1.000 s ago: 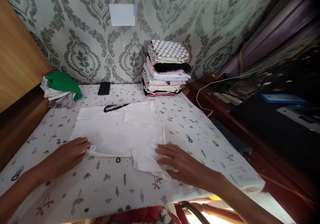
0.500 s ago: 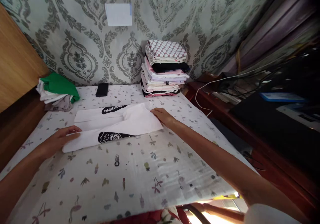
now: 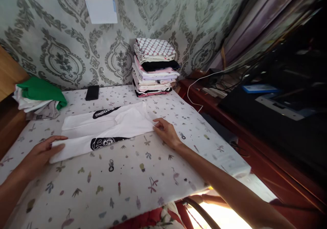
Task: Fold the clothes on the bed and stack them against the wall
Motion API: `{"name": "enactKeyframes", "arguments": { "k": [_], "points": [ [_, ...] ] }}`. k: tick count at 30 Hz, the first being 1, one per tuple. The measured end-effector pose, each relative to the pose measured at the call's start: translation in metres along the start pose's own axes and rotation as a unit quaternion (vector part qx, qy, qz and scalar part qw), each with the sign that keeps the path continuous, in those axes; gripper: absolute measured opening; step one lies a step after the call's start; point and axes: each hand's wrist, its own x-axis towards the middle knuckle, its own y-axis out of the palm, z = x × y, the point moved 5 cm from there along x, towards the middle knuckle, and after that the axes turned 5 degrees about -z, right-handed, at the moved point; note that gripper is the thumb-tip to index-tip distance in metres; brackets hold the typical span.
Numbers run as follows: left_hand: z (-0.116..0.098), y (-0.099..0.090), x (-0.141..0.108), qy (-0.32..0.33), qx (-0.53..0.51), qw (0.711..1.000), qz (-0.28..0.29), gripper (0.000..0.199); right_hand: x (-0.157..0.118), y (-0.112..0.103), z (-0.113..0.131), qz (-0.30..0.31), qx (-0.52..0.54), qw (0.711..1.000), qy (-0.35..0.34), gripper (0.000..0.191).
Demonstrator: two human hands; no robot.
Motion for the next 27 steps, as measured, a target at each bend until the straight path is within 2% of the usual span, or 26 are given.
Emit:
{"name": "enactKeyframes", "arguments": {
  "k": [2, 3, 5, 7, 9, 12, 16, 18, 20, 22, 23, 25, 27],
  "points": [
    [0.002, 0.004, 0.007, -0.021, -0.107, 0.994, 0.021, 0.068, -0.003, 0.000, -0.001, -0.014, -0.032, 0.999, -0.015, 0.025],
    [0.003, 0.004, 0.013, -0.018, -0.127, 0.992, 0.012, 0.064, -0.004, 0.000, 0.000, -0.019, -0.047, 0.998, -0.023, 0.024],
    [0.006, 0.002, 0.025, 0.020, -0.069, 0.997, -0.033, 0.048, -0.004, 0.000, 0.000, -0.023, -0.066, 0.997, -0.037, 0.025],
    [0.007, 0.004, 0.034, 0.073, 0.020, 0.996, -0.054, 0.035, -0.003, 0.001, -0.001, -0.021, -0.072, 0.996, -0.043, 0.026],
    [0.007, 0.008, 0.037, 0.106, 0.084, 0.989, -0.055, 0.033, -0.001, 0.001, -0.002, -0.018, -0.075, 0.996, -0.044, 0.027],
    [0.002, 0.013, 0.033, 0.119, 0.190, 0.974, -0.031, 0.039, 0.001, 0.002, -0.003, -0.019, -0.076, 0.996, -0.048, 0.030],
    [-0.017, 0.019, 0.018, 0.122, 0.334, 0.934, 0.017, 0.046, 0.002, 0.002, -0.005, -0.021, -0.069, 0.996, -0.051, 0.031],
    [-0.024, 0.020, 0.012, 0.106, 0.399, 0.911, 0.024, 0.049, 0.003, 0.003, -0.005, -0.019, -0.063, 0.997, -0.049, 0.031],
    [-0.032, 0.020, 0.007, 0.111, 0.463, 0.879, -0.003, 0.051, 0.003, 0.003, -0.005, -0.019, -0.059, 0.997, -0.047, 0.031],
    [-0.047, 0.024, 0.003, 0.162, 0.500, 0.849, -0.059, 0.051, 0.003, 0.002, -0.004, -0.019, -0.060, 0.997, -0.047, 0.030],
    [-0.056, 0.028, 0.002, 0.196, 0.494, 0.842, -0.085, 0.051, 0.002, 0.002, -0.004, -0.019, -0.061, 0.997, -0.047, 0.030],
    [-0.077, 0.042, 0.004, 0.253, 0.427, 0.863, -0.097, 0.049, 0.001, 0.000, -0.002, -0.018, -0.064, 0.997, -0.046, 0.030],
    [-0.103, 0.067, 0.010, 0.294, 0.308, 0.904, -0.045, 0.046, 0.000, -0.003, -0.001, -0.024, -0.061, 0.997, -0.038, 0.031]
  ]
}}
